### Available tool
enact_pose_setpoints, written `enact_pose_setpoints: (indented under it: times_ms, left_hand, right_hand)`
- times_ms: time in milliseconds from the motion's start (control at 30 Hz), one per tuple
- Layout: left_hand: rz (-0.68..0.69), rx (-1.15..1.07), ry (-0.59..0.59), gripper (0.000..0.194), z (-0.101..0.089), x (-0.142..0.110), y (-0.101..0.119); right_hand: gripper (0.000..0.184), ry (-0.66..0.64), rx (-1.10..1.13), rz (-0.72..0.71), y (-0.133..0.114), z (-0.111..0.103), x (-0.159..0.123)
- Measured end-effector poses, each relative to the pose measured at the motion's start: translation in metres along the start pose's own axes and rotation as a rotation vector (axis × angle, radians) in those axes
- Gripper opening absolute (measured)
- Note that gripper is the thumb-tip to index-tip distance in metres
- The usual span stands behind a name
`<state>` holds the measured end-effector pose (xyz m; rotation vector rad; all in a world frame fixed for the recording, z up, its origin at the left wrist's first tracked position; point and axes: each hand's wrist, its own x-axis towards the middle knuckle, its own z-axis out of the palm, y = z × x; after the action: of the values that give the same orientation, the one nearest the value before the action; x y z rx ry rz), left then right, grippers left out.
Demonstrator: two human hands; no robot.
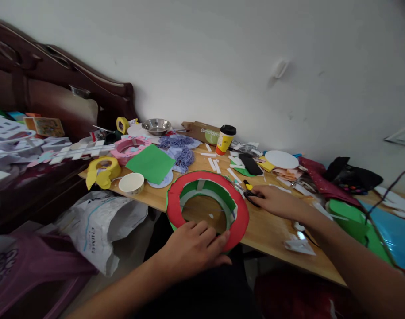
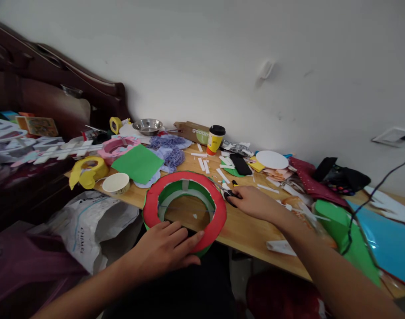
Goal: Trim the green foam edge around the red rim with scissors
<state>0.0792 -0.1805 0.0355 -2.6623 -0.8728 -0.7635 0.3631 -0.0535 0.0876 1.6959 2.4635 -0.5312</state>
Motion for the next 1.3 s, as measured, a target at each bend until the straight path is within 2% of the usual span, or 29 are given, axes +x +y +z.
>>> enact_pose_setpoints:
  times_ms: [267,533,767,1000,1300]
  left_hand:
    - [0.012,-0.012,0.062,0.040,-0.001,0.000,-0.006]
    - [0.044,-0.020,0.049,0.038,-0.004,-0.003,-0.010]
    - [0.059,-0.031,0.035,0.039,-0.004,-0.003,-0.014]
    - [0.093,-0.022,0.022,0.039,-0.009,-0.004,-0.019]
    - [0.129,-0.049,0.028,0.036,-0.013,-0.006,-0.028]
  right_hand:
    - [0.031,0.031,-0.096,0.022,-0.003,0.006,-0.003]
    - [0.034,0.036,-0.176,0.042,-0.005,0.008,-0.001]
    - [0.031,0.026,-0.159,0.005,-0.004,0.009,-0.001]
    - [0.028,0.053,-0.160,0.060,-0.004,0.010,0.000]
    - [0.025,0.048,-0.144,0.012,-0.002,0.008,0.001]
